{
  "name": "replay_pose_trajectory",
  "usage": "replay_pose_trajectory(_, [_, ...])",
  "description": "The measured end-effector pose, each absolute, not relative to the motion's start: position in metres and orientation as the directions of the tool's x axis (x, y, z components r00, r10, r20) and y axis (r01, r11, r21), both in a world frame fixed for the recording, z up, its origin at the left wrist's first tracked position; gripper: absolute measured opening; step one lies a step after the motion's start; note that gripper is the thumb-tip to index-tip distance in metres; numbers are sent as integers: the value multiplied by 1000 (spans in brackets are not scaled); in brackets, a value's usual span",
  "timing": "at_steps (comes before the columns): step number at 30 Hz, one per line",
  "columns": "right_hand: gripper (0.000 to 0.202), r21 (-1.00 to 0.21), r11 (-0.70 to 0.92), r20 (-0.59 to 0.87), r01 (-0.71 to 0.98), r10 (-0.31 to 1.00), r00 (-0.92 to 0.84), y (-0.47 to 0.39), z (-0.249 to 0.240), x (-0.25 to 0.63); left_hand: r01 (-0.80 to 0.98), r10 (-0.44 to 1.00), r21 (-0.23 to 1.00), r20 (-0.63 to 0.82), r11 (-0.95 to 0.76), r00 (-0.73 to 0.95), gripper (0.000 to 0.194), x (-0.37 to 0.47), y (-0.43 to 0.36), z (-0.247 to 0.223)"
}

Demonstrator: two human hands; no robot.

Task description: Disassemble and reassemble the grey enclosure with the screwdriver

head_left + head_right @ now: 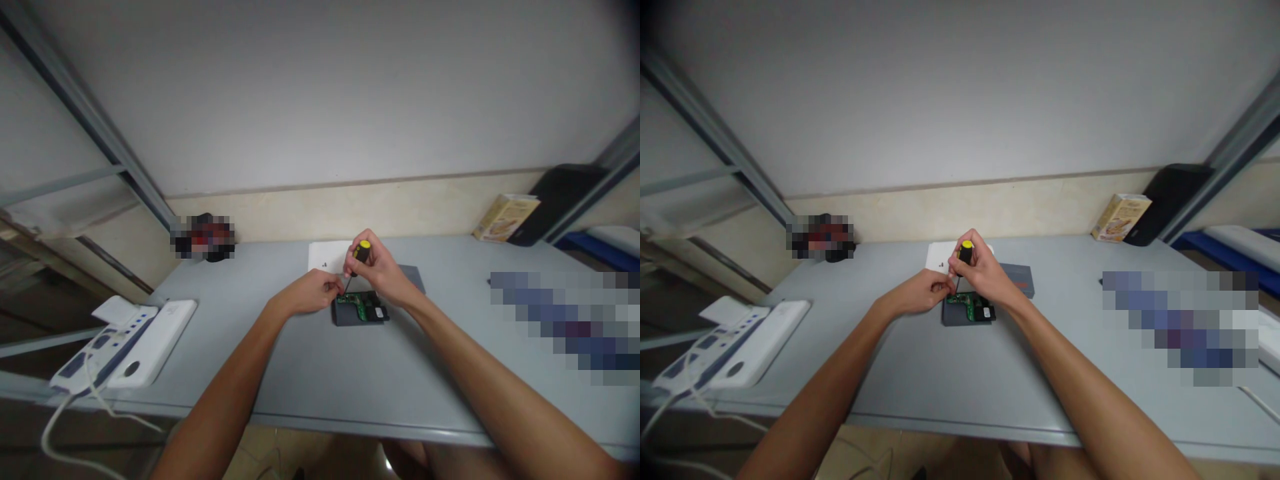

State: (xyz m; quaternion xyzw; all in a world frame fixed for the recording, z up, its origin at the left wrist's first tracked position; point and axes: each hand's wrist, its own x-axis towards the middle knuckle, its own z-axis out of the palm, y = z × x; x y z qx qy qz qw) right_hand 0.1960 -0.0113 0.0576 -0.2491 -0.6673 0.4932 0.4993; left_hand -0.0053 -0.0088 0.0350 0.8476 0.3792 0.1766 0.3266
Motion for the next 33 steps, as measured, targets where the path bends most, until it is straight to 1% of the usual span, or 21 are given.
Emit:
replay_pose_trajectory(3, [38, -910, 346, 406, -228, 857, -317, -15, 54, 189, 520, 755, 693, 53, -499, 654, 24, -5, -9, 35])
replay_pose_trajectory(5, [42, -913, 263, 362, -312, 874, -324, -18, 57, 186, 515, 750, 690, 61, -509, 659, 23, -6, -9, 35])
replay_pose_trajectory(7, [40, -911, 197, 329, -363, 878, -348, -19, 59, 185, 512, 746, 686, 68, -517, 663, 23, -6, -8, 35])
replay_pose_trajectory(9, [38, -909, 183, 318, -375, 887, -336, -20, 61, 186, 507, 741, 685, 71, -523, 667, 23, -6, -8, 35])
replay_pose_trajectory(12, [43, -891, 198, 327, -408, 903, -277, -19, 59, 184, 505, 743, 694, 65, -513, 666, 23, -5, -9, 35])
replay_pose_trajectory(14, [39, -875, 204, 336, -439, 909, -248, -17, 57, 183, 507, 747, 703, 52, -499, 663, 22, -5, -9, 34])
replay_pose_trajectory(15, [36, -868, 194, 331, -456, 911, -244, -16, 57, 183, 505, 748, 708, 48, -493, 662, 22, -5, -9, 34])
replay_pose_trajectory(17, [38, -860, 147, 302, -488, 918, -256, -16, 57, 183, 496, 745, 717, 48, -490, 666, 21, -5, -8, 33])
replay_pose_trajectory(19, [37, -860, 113, 285, -498, 915, -284, -16, 59, 185, 484, 737, 721, 54, -495, 674, 21, -5, -8, 33])
replay_pose_trajectory(21, [32, -867, 115, 289, -485, 910, -299, -17, 60, 187, 481, 731, 717, 58, -504, 679, 22, -6, -8, 34])
replay_pose_trajectory(26, [44, -875, 163, 299, -456, 923, -244, -15, 57, 184, 506, 736, 699, 44, -506, 675, 23, -6, -7, 34])
replay_pose_trajectory(28, [39, -855, 176, 316, -487, 922, -222, -14, 56, 182, 513, 742, 700, 37, -497, 669, 23, -6, -7, 33])
replay_pose_trajectory(30, [37, -850, 155, 302, -504, 926, -225, -13, 57, 184, 517, 747, 703, 30, -488, 665, 23, -6, -7, 33])
replay_pose_trajectory(33, [35, -872, 122, 267, -474, 930, -251, -13, 59, 189, 523, 752, 707, 20, -476, 658, 24, -6, -7, 32])
